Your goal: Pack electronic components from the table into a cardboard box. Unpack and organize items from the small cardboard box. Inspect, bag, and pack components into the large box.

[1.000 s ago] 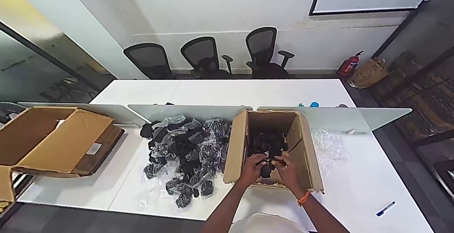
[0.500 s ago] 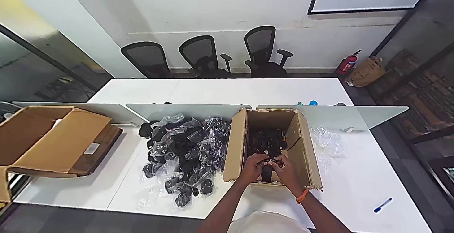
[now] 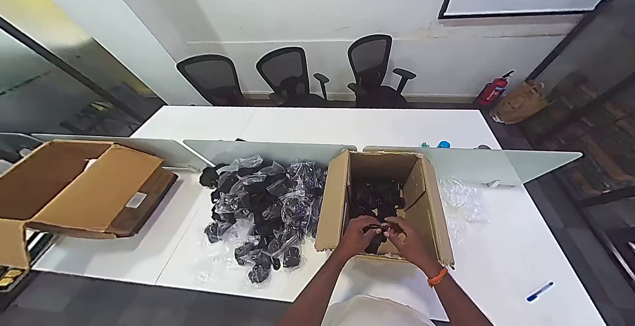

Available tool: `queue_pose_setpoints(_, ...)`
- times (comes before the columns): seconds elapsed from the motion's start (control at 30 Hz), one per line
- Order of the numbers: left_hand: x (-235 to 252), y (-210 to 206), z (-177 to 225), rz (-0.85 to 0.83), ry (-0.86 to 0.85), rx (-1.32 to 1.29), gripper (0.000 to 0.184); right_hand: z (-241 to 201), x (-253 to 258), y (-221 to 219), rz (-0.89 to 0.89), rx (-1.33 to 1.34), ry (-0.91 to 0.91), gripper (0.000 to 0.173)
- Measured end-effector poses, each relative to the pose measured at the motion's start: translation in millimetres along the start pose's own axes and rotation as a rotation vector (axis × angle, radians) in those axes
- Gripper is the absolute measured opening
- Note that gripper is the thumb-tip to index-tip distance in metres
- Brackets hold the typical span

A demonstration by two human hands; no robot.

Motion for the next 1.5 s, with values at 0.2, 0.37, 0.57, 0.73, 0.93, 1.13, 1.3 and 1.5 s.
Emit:
queue_pose_setpoints(0.2,1.6,-1.8,3.3,-0.002,0.024,-0.006,0.021,-1.2,-2.1,4.8,0.047,-0.074,0.067,0.023)
queue_pose_setpoints(0.37,0.4,-3.8,3.7,-0.008,0.004,-0.003,0.020,7.9,0.3,5.5,0.056,-0.125,-0.046,0.034)
queue_pose_setpoints(0.57,-0.2,-3.5,7.2,-0.020,-0.033,-0.030,0.019,-5.8,-3.4,9.3,0.091,0.006,0.088,0.033)
queue_pose_setpoints(0.73,0.3,-4.5,6.2,-0.008,-0.041,-0.035,0.020,-1.3,-1.7,4.6,0.059,-0.062,0.090,0.026)
queue_pose_setpoints(0.93,3.7,-5.8,6.7,-0.014,-0.083,-0.029,0.021,7.8,2.3,2.2,0.016,-0.177,0.006,0.035)
queue_pose_setpoints(1.13,4.8,-1.8,7.3,0.022,-0.079,-0.026,0.018,10.8,8.7,9.8,0.076,0.005,-0.067,0.036)
queue_pose_setpoints(1.3,4.5,-1.1,8.5,0.036,-0.088,-0.052,0.016,-1.5,4.1,3.8,0.017,0.086,0.061,0.034)
queue_pose_setpoints(1.5,4.3,-3.2,7.9,0.013,-0.035,-0.071,0.032,-2.3,3.8,4.4,0.049,-0.046,0.103,0.027)
Point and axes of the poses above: each hand's wrist, its own x-axis towards the middle knuckle, its own y-axis out of the back of the hand, z = x × y, the point moved 8 cm from there along x, towards the middle knuckle, and after that the axes turned 14 degrees about z, right-handed, at the moved point
